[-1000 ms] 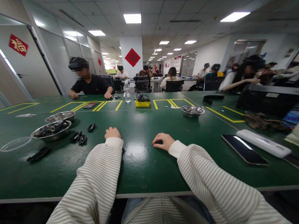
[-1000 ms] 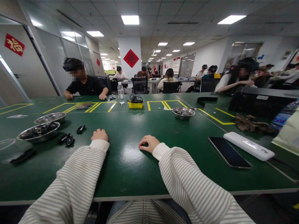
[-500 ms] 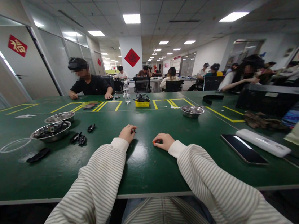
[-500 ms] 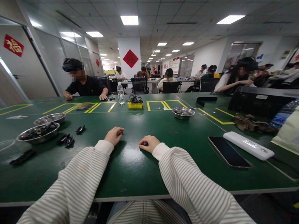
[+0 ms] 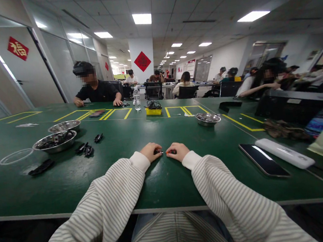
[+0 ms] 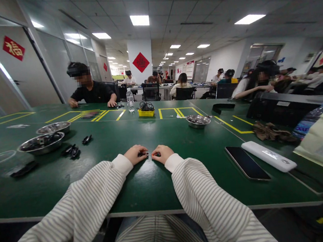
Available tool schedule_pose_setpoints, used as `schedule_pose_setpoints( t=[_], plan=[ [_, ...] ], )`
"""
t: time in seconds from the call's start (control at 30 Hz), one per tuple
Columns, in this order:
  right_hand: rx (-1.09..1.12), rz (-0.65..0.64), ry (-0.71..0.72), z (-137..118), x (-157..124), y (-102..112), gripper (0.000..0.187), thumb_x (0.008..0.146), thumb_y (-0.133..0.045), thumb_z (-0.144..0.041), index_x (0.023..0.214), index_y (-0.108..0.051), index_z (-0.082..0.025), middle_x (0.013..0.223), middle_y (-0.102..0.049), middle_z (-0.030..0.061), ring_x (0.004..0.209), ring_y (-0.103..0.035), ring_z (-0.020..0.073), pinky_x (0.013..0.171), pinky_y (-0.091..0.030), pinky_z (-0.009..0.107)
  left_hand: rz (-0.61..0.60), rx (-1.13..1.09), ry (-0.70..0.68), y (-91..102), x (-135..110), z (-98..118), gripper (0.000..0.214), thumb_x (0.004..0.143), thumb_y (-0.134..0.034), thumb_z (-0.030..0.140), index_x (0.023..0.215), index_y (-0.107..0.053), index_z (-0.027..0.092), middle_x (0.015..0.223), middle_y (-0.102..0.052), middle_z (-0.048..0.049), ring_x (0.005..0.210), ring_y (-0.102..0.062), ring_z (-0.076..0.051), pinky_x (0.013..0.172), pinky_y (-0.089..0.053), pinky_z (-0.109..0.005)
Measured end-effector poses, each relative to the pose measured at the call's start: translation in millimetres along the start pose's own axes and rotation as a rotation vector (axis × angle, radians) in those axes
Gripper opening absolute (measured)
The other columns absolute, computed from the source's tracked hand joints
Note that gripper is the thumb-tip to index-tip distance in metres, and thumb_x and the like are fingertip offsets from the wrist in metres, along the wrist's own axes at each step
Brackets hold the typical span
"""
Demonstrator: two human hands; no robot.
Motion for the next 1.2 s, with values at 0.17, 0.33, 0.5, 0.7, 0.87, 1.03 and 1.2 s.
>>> schedule_pose_setpoints(
  t=[0.17,0.33,0.5,0.7,0.87,1.03,1.2],
  plan=[
    [0.018,0.0,-0.016,5,0,-3,0.013,0.063,-0.059,-0.023,0.073,-0.065,-0.018,0.066,-0.055,0.0012,0.051,-0.043,0.0066,0.052,-0.036,0.019,-0.015,0.026,-0.075,0.7,-1,6,0.018,0.068,-0.05,0.033,0.075,-0.059,0.019,0.076,-0.056,-0.0026,0.074,-0.048,-0.013,0.071,-0.038,-0.026],
    [0.027,0.024,0.024,0,0,0,0.013,0.063,-0.059,-0.024,0.073,-0.065,-0.018,0.062,-0.054,0.0003,0.049,-0.043,0.006,0.051,-0.035,0.019,0.051,0.03,-0.106,12.3,-3,16,0.017,0.068,-0.051,0.031,0.078,-0.059,0.02,0.077,-0.055,-0.0021,0.076,-0.047,-0.013,0.071,-0.038,-0.026],
    [0.065,0.101,0.033,-7,-1,12,0.013,0.064,-0.058,-0.024,0.072,-0.065,-0.017,0.064,-0.054,0.001,0.049,-0.044,0.006,0.051,-0.036,0.018,0.112,0.052,-0.127,21.6,-5,23,0.017,0.07,-0.049,0.031,0.078,-0.058,0.02,0.077,-0.054,-0.0022,0.075,-0.046,-0.013,0.07,-0.038,-0.026],
    [0.091,0.174,0.039,-10,-3,22,0.012,0.065,-0.057,-0.024,0.072,-0.063,-0.017,0.06,-0.054,0.0004,0.05,-0.044,0.0067,0.051,-0.037,0.018,0.131,0.06,-0.162,24.8,-7,28,0.018,0.071,-0.047,0.032,0.079,-0.058,0.02,0.078,-0.054,-0.0018,0.076,-0.046,-0.013,0.071,-0.038,-0.025],
    [0.111,0.177,0.057,-11,-4,22,0.012,0.065,-0.057,-0.025,0.072,-0.062,-0.017,0.06,-0.054,0.0,0.05,-0.045,0.0066,0.051,-0.037,0.018,0.143,0.045,-0.167,28.0,-8,31,0.019,0.072,-0.045,0.033,0.08,-0.058,0.02,0.079,-0.054,-0.0022,0.077,-0.046,-0.012,0.072,-0.038,-0.025],
    [0.112,0.199,0.048,-11,-4,26,0.012,0.064,-0.058,-0.028,0.066,-0.061,-0.017,0.06,-0.055,0.0003,0.051,-0.045,0.007,0.05,-0.037,0.019,0.147,0.024,-0.195,28.4,-8,34,0.021,0.073,-0.044,0.035,0.08,-0.057,0.02,0.079,-0.054,-0.0021,0.077,-0.046,-0.012,0.071,-0.038,-0.024],
    [0.12,0.189,0.072,-14,-5,26,0.012,0.065,-0.057,-0.027,0.063,-0.061,-0.016,0.06,-0.055,0.0007,0.05,-0.045,0.0071,0.051,-0.037,0.019,0.149,0.028,-0.18,28.8,-9,33,0.023,0.074,-0.042,0.036,0.08,-0.056,0.019,0.078,-0.054,-0.0018,0.076,-0.047,-0.011,0.068,-0.039,-0.022]
  ],
)
Point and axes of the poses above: each hand's wrist, its own x-axis towards the middle knuckle, its own y-axis out of the back of the hand, z = x × y, the point moved 10 cm from there along x, towards the middle knuckle
